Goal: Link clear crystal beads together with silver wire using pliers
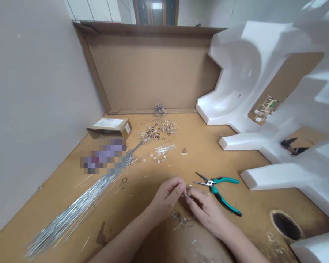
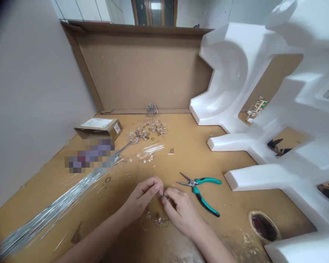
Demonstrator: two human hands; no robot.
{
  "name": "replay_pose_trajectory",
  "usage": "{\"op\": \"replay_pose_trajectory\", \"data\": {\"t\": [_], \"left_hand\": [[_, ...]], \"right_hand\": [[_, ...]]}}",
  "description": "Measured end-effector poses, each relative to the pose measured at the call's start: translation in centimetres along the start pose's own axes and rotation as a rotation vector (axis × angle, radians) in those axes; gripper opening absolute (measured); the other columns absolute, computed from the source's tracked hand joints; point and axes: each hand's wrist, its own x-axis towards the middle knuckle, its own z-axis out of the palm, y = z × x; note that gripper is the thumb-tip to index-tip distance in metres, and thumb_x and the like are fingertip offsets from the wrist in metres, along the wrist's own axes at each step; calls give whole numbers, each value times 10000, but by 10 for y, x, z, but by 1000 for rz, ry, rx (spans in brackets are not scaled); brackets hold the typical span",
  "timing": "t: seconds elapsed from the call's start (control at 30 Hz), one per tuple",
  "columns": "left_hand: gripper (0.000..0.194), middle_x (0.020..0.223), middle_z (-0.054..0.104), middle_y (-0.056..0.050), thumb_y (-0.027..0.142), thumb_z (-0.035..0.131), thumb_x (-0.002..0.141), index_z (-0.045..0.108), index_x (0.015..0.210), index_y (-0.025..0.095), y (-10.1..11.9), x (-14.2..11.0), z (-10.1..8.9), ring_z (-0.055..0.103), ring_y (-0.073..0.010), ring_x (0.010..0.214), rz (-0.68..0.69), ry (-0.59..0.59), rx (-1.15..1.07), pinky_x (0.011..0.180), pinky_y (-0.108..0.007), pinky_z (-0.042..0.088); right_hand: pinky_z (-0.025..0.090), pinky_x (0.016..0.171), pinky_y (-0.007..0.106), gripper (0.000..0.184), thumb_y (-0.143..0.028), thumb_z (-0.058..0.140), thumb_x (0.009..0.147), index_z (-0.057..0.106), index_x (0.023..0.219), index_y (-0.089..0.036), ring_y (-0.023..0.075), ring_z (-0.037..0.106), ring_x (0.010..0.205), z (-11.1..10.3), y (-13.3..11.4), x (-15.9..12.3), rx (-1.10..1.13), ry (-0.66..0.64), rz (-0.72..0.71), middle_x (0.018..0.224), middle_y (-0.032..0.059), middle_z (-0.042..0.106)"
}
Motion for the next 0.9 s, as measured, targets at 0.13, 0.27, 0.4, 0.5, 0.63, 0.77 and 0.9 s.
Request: {"op": "replay_pose_trajectory", "data": {"t": [0.13,0.27,0.4,0.5,0.63,0.77,0.9], "left_hand": [[249,678,478,0,281,391,863,490,676,152,1,-1,1,457,-125,673,13,2,-3,665,-245,368],[238,655,466,3,261,394,856,473,658,155,1,0,4,450,-120,650,10,55,-73,651,-243,372],[231,642,453,9,244,400,845,458,639,159,1,2,6,440,-115,636,-5,92,-148,643,-239,372],[228,648,460,6,248,401,843,463,642,159,1,1,7,441,-119,648,-14,87,-127,654,-244,370],[239,653,468,5,274,401,843,469,644,161,3,1,7,450,-124,656,-12,79,-89,663,-247,369],[257,651,476,2,303,405,836,469,630,163,6,1,6,459,-129,665,-40,86,-85,669,-245,370],[267,641,468,1,309,411,833,467,617,162,7,2,5,447,-126,652,-69,71,-114,656,-239,370]], "right_hand": [[304,575,241,197,-220,326,881,357,687,-215,122,418,615,-2,-5,-2,-16,0,-14,657,-28,424],[309,579,249,200,-202,309,882,363,689,-216,127,425,618,-2,-7,-3,-43,13,-11,659,-24,439],[330,586,253,203,-198,308,880,404,702,-211,132,447,627,0,-8,-2,-66,27,4,661,-15,466],[359,597,258,198,-200,316,875,456,735,-208,139,481,648,-1,-13,-2,-73,23,5,684,-4,506],[421,717,290,179,-252,372,863,511,972,-224,161,551,817,-17,-11,-9,-110,30,19,909,38,597],[375,886,410,419,-352,443,816,429,1203,-193,235,487,1054,-51,17,-24,-423,112,122,1160,116,540],[353,874,485,649,-316,564,643,420,1257,-165,327,379,1157,-71,47,-35,-749,-34,121,1272,158,459]]}}
